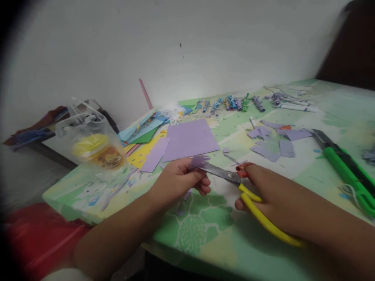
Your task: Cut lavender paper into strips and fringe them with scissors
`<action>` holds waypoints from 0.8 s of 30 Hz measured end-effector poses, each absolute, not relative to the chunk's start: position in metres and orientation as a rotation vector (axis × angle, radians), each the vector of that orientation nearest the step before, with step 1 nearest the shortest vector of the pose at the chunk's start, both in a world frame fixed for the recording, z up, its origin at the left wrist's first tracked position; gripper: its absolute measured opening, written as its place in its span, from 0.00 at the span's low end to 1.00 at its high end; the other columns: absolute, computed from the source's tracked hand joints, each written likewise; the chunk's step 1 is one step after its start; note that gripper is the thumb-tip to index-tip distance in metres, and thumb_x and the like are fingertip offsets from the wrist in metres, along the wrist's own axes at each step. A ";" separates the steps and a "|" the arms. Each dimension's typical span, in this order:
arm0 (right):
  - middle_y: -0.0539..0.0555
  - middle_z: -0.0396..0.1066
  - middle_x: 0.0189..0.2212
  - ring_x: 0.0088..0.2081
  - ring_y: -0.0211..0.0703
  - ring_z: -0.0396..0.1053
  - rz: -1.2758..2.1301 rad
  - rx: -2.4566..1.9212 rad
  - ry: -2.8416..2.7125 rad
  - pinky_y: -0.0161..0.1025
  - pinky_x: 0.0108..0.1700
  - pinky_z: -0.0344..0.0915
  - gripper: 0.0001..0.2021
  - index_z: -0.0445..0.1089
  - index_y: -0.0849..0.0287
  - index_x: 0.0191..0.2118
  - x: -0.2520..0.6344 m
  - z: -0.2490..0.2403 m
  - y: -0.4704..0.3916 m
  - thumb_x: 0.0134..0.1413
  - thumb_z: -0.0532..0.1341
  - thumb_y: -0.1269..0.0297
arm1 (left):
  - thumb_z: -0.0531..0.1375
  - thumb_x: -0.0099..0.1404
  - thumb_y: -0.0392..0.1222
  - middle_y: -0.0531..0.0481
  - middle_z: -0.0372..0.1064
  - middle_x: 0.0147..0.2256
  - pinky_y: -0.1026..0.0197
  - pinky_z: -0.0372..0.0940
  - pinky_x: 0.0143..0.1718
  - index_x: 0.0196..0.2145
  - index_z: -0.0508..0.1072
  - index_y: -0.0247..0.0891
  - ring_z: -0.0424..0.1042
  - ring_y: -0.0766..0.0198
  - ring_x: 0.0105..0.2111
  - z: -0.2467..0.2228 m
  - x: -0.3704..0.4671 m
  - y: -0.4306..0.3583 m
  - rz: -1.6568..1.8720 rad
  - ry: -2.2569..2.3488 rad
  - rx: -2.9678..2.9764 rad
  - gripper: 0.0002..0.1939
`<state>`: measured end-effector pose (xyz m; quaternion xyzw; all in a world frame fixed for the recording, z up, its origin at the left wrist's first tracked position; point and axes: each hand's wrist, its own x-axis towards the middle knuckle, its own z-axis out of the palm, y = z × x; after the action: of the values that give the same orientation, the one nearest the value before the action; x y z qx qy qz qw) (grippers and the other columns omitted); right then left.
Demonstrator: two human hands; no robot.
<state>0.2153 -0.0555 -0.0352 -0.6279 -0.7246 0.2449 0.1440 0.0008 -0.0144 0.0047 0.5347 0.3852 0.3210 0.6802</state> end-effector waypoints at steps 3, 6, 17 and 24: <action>0.56 0.68 0.42 0.43 0.56 0.66 0.697 -1.816 -2.102 0.51 0.47 0.61 0.22 0.59 0.51 0.42 0.215 -0.035 -0.055 0.45 0.57 0.44 | 0.54 0.59 0.27 0.56 0.67 0.18 0.69 0.65 0.21 0.23 0.66 0.33 0.69 0.73 0.17 0.006 0.001 -0.015 0.703 0.883 1.205 0.09; 0.56 0.69 0.41 0.41 0.54 0.66 0.714 -1.783 -2.101 0.50 0.45 0.62 0.19 0.59 0.52 0.40 0.215 -0.033 -0.054 0.45 0.57 0.46 | 0.55 0.60 0.29 0.56 0.67 0.18 0.71 0.64 0.20 0.22 0.66 0.33 0.68 0.74 0.17 0.009 0.000 -0.017 0.698 0.886 1.206 0.09; 0.55 0.70 0.39 0.39 0.53 0.67 0.741 -1.829 -2.057 0.49 0.44 0.62 0.19 0.61 0.52 0.40 0.215 -0.029 -0.052 0.43 0.57 0.47 | 0.56 0.59 0.32 0.55 0.68 0.18 0.70 0.64 0.19 0.26 0.69 0.33 0.68 0.73 0.16 0.009 -0.002 -0.013 0.621 0.948 1.183 0.05; 0.56 0.70 0.41 0.41 0.55 0.67 0.730 -1.837 -2.058 0.50 0.45 0.62 0.20 0.60 0.52 0.41 0.221 -0.032 -0.050 0.44 0.58 0.46 | 0.52 0.64 0.32 0.56 0.66 0.15 0.69 0.63 0.19 0.23 0.66 0.34 0.66 0.72 0.15 0.012 0.001 -0.014 0.631 0.981 1.168 0.11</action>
<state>0.2207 -0.0501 -0.0323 -0.6370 -0.7138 0.2531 0.1435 0.0011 -0.0135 0.0120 0.5198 0.4369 0.2810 0.6782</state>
